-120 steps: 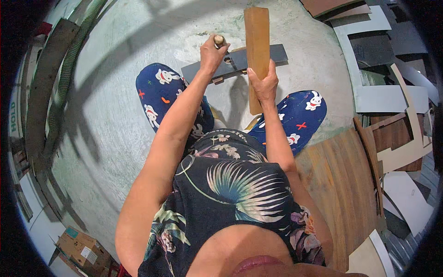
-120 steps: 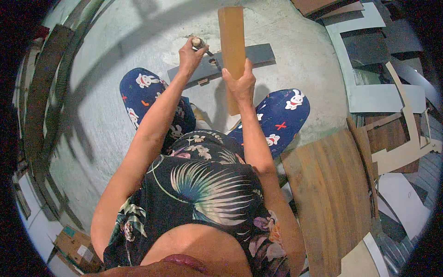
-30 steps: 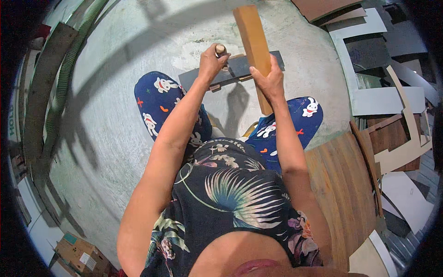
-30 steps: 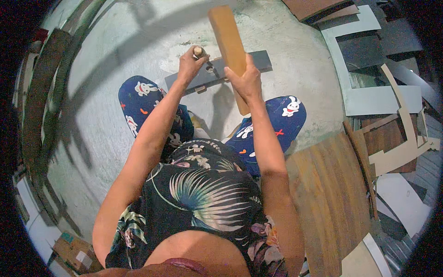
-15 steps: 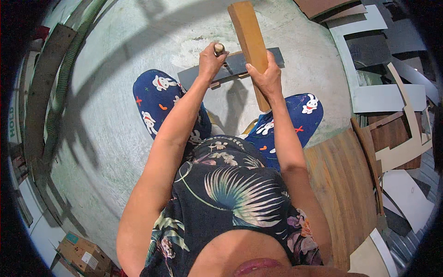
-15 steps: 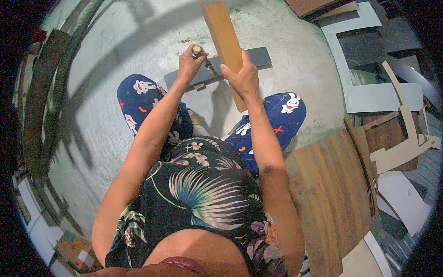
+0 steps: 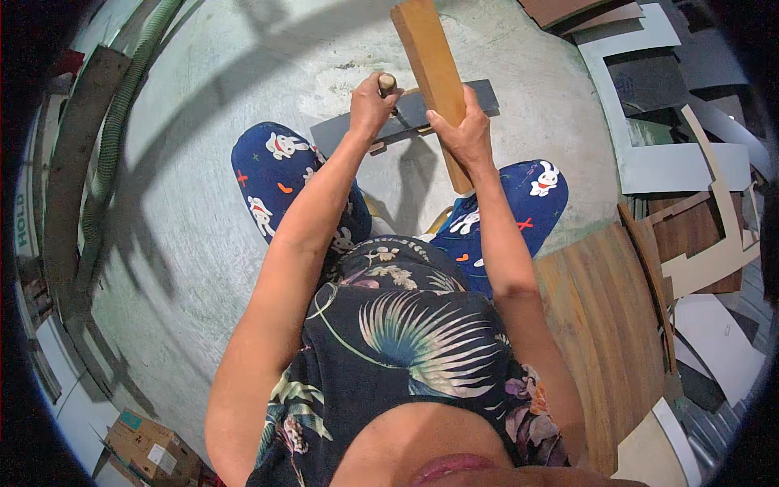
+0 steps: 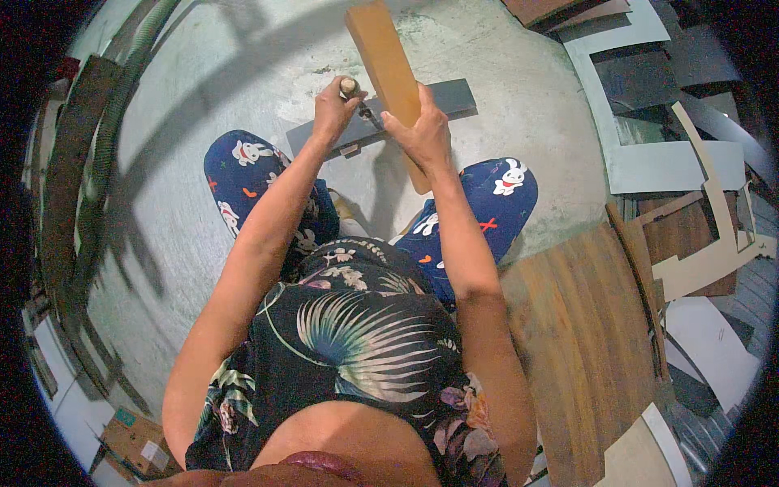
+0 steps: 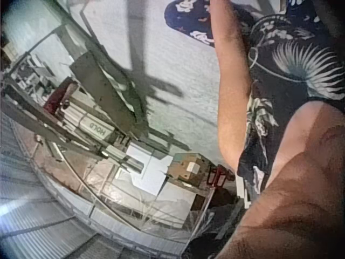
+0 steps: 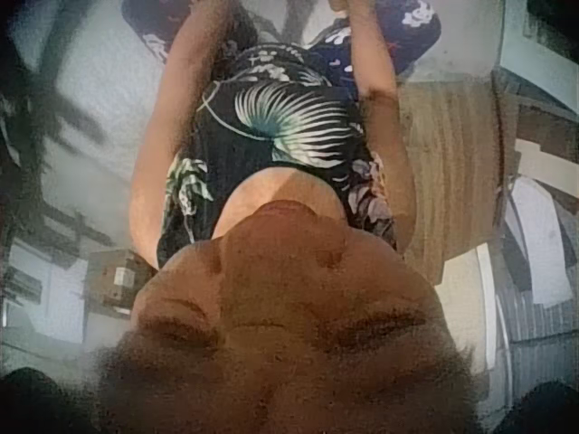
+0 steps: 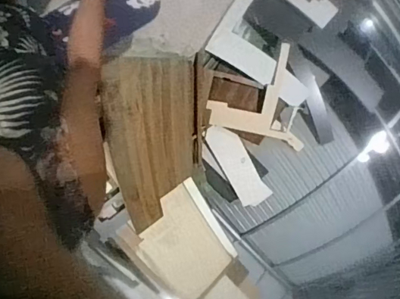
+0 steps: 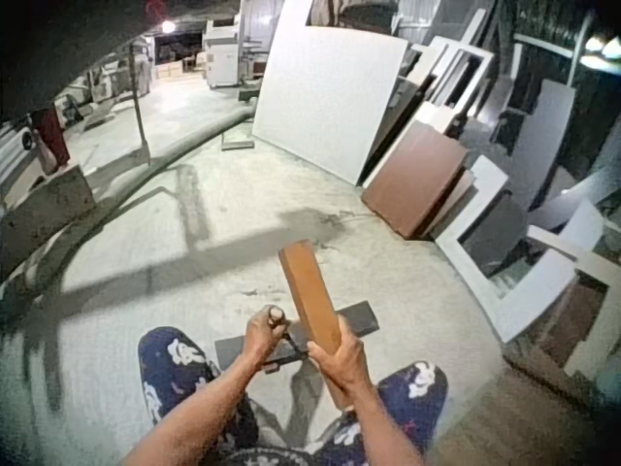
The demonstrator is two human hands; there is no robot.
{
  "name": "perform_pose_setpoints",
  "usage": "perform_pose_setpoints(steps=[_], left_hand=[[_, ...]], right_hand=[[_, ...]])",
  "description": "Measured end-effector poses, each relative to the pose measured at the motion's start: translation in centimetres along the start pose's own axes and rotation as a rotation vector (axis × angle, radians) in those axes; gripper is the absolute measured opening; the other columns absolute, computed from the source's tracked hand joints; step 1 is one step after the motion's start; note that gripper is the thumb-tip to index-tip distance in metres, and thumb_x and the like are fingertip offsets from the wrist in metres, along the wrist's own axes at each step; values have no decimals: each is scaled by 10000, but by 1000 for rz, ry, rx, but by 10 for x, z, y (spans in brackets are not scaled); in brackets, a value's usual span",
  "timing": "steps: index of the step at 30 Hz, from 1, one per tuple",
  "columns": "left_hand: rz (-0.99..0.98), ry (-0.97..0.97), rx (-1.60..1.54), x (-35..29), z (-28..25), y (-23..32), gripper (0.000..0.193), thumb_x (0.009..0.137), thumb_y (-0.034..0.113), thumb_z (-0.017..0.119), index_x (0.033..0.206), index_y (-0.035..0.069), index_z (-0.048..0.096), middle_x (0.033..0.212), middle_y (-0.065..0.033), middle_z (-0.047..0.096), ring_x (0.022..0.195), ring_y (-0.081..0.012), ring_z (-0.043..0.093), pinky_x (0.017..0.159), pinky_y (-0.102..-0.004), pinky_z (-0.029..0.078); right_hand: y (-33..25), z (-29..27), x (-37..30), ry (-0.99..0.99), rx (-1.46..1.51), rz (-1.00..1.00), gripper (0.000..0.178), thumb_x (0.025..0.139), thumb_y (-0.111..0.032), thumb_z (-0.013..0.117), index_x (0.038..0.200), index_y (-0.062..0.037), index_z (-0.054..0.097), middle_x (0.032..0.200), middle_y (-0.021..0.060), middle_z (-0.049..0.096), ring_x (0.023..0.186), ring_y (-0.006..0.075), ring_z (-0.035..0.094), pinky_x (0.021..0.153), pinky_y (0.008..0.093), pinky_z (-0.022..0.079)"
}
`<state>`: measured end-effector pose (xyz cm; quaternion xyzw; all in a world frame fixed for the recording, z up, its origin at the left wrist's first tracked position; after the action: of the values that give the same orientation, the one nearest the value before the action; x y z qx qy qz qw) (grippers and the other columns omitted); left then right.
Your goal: Marking and aligning wooden pieces for assembly in a manufacturing environment.
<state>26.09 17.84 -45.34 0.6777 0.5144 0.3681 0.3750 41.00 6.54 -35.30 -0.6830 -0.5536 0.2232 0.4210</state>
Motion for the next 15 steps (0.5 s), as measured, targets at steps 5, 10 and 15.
perform_pose_setpoints(steps=[5, 10, 15], left_hand=[[16, -16, 40, 3, 1, 3, 307, 775, 205, 783, 987, 41, 634, 913, -173, 688, 854, -348, 670, 750, -417, 518], [11, -29, 86, 8, -1, 5, 320, 771, 203, 780, 1011, 48, 635, 928, -179, 692, 876, -356, 674, 760, -425, 521], [9, -69, 104, 13, 7, -8, 299, 780, 215, 770, 977, 38, 632, 924, -188, 692, 864, -360, 674, 754, -431, 521]], right_hand=[[-2, 1, 1, -3, -24, -17, 609, 751, -301, 755, 1248, -30, 531, 1081, 207, 672, 1017, 370, 662, 872, 429, 515], [-3, 2, 2, -4, -26, -22, 629, 749, -287, 758, 1272, -31, 522, 1097, 212, 669, 1033, 364, 659, 883, 425, 514], [-9, 2, 3, 35, 14, -67, 667, 737, -268, 768, 1308, -42, 505, 1123, 199, 666, 1035, 357, 659, 889, 420, 516]])
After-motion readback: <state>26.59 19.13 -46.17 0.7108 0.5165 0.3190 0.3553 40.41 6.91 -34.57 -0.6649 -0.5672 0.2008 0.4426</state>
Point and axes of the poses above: each hand's wrist, its own x-axis towards the middle knuckle, its own z-axis out of the palm, y = z × x, the point moved 2 cm from there along x, towards the middle knuckle
